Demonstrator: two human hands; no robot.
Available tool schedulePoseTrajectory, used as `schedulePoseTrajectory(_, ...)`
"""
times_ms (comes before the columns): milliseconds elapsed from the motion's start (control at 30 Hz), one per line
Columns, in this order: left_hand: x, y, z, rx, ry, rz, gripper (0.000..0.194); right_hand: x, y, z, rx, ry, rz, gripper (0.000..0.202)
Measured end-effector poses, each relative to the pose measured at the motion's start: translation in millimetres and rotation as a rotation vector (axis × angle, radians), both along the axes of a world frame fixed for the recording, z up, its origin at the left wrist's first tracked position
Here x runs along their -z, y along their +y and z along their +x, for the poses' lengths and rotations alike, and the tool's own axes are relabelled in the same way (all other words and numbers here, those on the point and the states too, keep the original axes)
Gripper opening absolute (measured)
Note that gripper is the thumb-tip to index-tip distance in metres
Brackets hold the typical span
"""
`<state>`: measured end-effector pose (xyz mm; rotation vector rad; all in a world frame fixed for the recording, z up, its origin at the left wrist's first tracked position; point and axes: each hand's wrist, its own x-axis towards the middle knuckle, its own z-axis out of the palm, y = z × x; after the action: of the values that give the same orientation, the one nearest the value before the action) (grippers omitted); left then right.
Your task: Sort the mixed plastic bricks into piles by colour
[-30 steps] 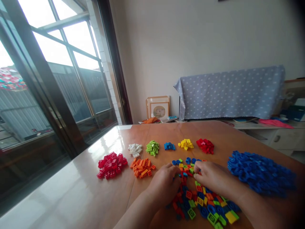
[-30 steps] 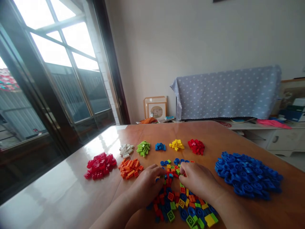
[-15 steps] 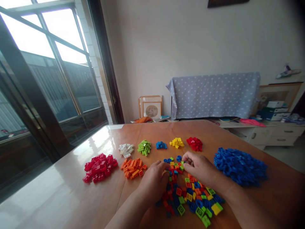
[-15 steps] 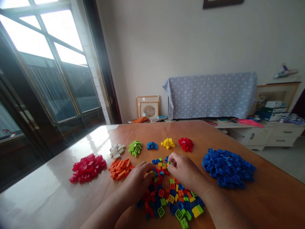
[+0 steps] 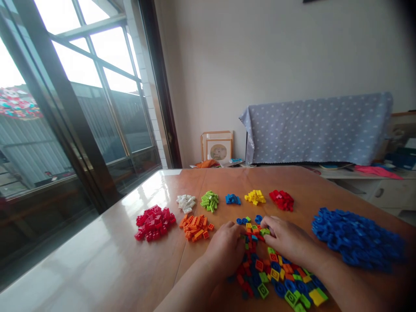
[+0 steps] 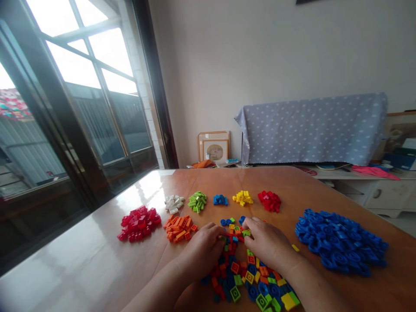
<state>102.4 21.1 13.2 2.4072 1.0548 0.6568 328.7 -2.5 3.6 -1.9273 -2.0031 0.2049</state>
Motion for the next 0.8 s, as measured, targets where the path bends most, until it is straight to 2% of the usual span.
schedulePoseTrajectory(167,-1.4,-1,0,0.007,0.017,0.007,0.021,3.7,3,3,-0.020,0.003,-0.007,0.010)
schedulePoseTrajectory(367,-3.3,-2,2,-0.001,-0.023,-0.001,0.025,-2.8,0,1,0.015,0.027,0.039,0.009)
schedulePoseTrajectory(600,-1.3,-3,6,-0.007,-0.127,-0.039,0.023,-9.7,-6,-24,-0.122,0.219,0.127,0.015)
schedulePoseTrajectory(800,3.0,2,5,-0.029,-0.105,-0.022,0.021,-0.7,-5,-32,-0.136,0.309,0.138,0.015)
